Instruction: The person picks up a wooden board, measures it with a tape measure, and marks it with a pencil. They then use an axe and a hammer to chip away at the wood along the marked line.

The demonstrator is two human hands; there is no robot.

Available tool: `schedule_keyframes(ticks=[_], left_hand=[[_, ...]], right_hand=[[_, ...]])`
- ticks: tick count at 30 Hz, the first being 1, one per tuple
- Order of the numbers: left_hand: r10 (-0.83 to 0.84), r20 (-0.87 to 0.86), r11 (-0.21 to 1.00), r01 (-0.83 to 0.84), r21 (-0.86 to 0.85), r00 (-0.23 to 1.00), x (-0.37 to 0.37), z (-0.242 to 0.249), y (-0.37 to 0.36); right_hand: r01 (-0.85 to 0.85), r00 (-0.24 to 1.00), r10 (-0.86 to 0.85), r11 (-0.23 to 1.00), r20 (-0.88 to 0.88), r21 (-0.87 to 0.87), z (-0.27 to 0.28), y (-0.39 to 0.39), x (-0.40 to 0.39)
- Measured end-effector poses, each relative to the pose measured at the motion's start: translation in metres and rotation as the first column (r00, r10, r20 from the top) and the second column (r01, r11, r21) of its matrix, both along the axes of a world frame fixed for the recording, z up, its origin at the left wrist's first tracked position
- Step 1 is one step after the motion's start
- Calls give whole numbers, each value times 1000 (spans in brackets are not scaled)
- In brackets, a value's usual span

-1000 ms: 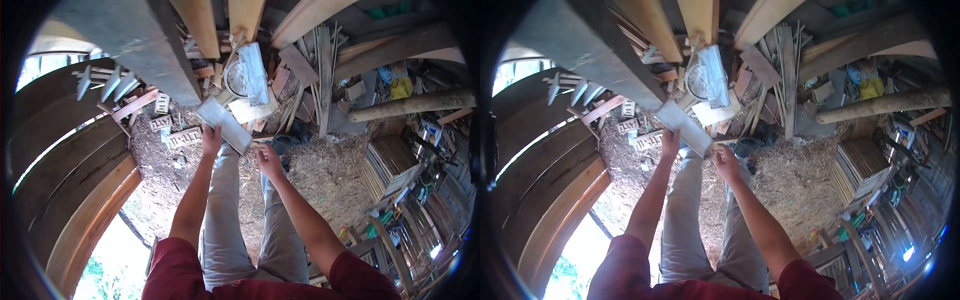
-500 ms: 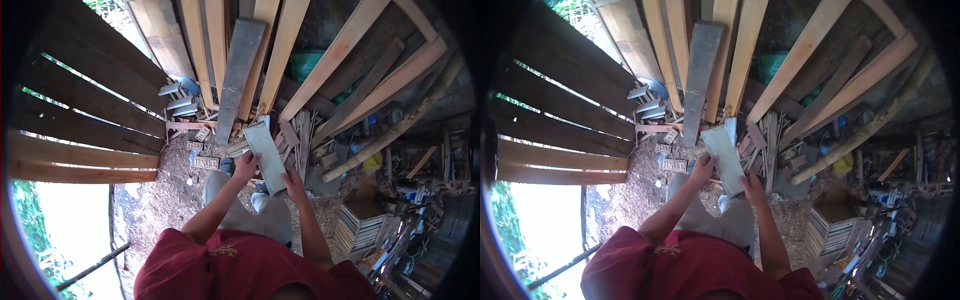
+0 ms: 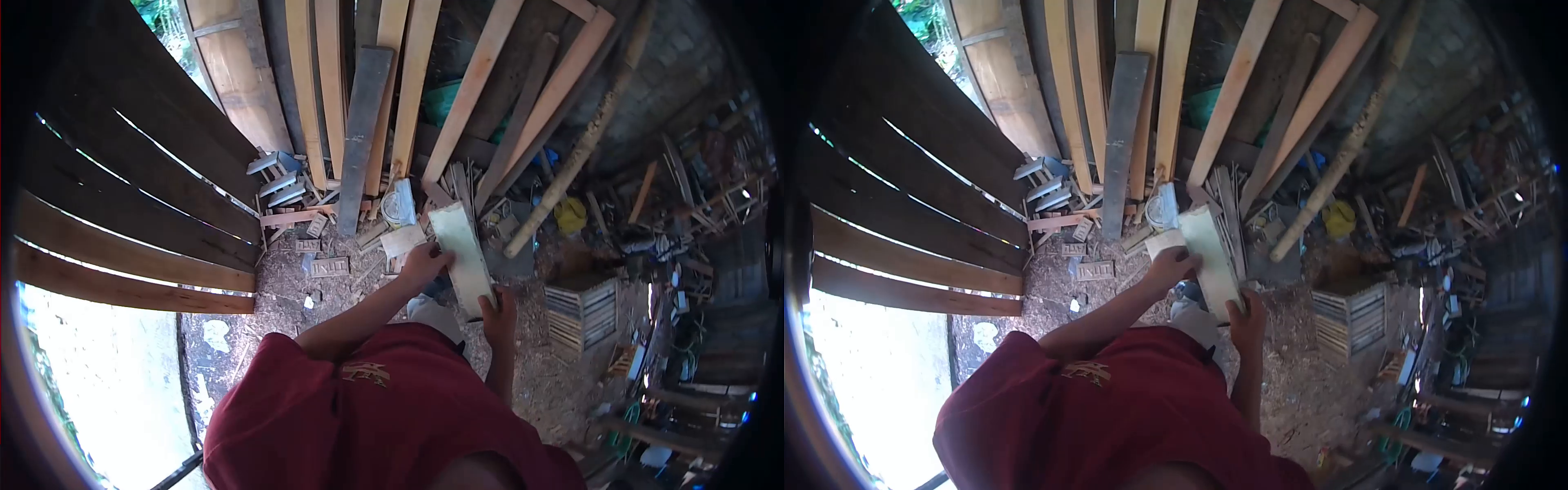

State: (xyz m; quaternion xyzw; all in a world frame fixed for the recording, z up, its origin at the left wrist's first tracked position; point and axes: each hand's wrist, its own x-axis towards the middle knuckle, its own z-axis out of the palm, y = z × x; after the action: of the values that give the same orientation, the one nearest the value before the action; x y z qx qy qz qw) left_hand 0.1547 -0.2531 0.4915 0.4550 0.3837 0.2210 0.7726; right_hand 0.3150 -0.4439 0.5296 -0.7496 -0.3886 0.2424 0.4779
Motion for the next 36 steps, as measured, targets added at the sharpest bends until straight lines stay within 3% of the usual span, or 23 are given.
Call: schedule_keyframes(ticks=[2, 5, 8, 11, 14, 17, 21, 24, 28, 31, 36], left_hand=[[-85, 22, 996, 86, -38, 996, -6, 27, -37], [-215, 82, 956, 227, -186, 973, -10, 50, -87], [-273, 163, 901, 312, -301, 948, 3, 65, -147], [-458, 159, 804, 484, -345, 874, 15, 91, -183], [-557, 271, 753, 615, -235, 785, 43, 89, -215], [-647, 315, 689, 709, -147, 694, 79, 82, -256], [-645, 390, 670, 732, -124, 657, 134, 99, -345], [-746, 398, 536, 836, -117, 534, 185, 94, -415], [-732, 447, 492, 853, -175, 514, 249, 98, -517], [-729, 454, 423, 859, -289, 512, 295, 85, -586], [-764, 482, 333, 902, -274, 429, 363, 80, -657]], right_hand=[[185, 983, -184, 983, -15, 12, 10, -44, -43], [307, 943, -306, 952, -132, -12, 7, -117, -81], [296, 935, -296, 955, 197, 30, 51, -166, -105], [410, 854, -424, 905, 301, 110, 66, -214, -115], [566, 689, -558, 813, 462, 137, 73, -248, -113], [680, 560, -661, 711, 500, 180, 74, -281, -102], [781, 443, -693, 610, 569, 134, 79, -358, -76], [852, 332, -725, 505, 603, 139, 86, -437, -49], [911, 253, -768, 394, 589, 123, 86, -537, -8], [946, 234, -761, 322, 605, 40, 109, -596, 18], [962, 237, -741, 270, 628, -44, 125, -655, 74]])
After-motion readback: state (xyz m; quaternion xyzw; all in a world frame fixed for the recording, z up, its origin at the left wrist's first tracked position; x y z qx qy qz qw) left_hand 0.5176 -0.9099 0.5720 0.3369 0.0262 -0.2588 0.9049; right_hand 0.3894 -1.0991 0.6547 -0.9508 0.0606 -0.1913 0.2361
